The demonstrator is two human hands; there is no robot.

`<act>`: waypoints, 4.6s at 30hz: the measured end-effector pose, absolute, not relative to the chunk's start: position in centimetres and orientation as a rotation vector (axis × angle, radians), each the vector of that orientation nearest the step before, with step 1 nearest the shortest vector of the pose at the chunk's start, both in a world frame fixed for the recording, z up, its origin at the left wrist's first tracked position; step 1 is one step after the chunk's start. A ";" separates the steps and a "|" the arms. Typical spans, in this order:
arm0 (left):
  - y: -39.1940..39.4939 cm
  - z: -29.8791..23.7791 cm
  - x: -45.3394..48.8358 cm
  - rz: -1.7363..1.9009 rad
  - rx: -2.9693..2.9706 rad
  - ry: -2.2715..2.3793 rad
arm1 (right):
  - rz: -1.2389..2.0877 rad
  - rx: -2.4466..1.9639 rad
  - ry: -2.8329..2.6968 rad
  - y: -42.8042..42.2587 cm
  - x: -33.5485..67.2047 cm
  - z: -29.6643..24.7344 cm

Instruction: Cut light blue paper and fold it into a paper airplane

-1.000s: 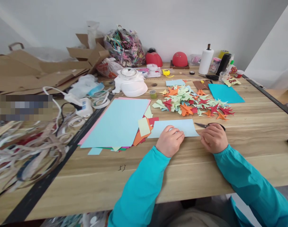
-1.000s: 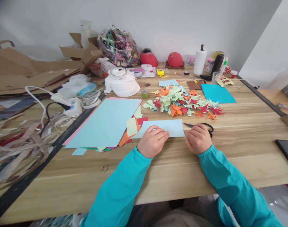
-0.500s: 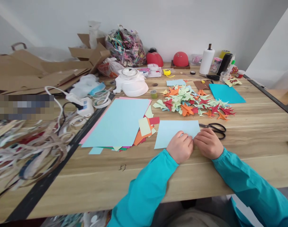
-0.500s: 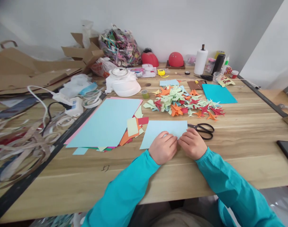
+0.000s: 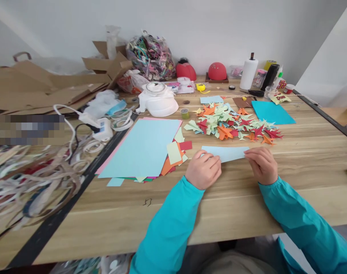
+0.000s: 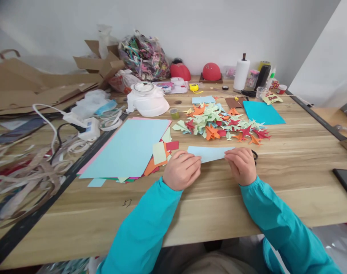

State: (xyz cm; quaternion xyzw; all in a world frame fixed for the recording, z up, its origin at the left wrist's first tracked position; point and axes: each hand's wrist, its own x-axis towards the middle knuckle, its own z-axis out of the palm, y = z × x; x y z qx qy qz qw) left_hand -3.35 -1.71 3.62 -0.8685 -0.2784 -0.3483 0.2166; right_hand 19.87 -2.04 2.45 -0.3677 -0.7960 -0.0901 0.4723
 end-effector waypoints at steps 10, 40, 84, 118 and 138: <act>-1.1 4.6 -5.9 -0.956 -2.301 -0.899 | -0.161 -1.087 -1.581 -1.1 20.5 1.8; -1.1 4.3 -7.7 -1.384 -1.989 -1.286 | -0.044 -1.150 -1.086 -0.2 21.2 2.1; -0.8 1.7 -2.1 -3.040 -1.822 -2.062 | 1.038 -1.287 -1.319 -0.5 19.7 1.2; -1.0 1.9 -1.4 -3.759 -1.375 -2.336 | 1.298 -1.113 -1.223 -0.8 19.1 0.7; -0.6 1.5 -1.3 -3.483 -1.221 -2.332 | 0.943 -1.407 -1.542 -1.4 19.0 2.1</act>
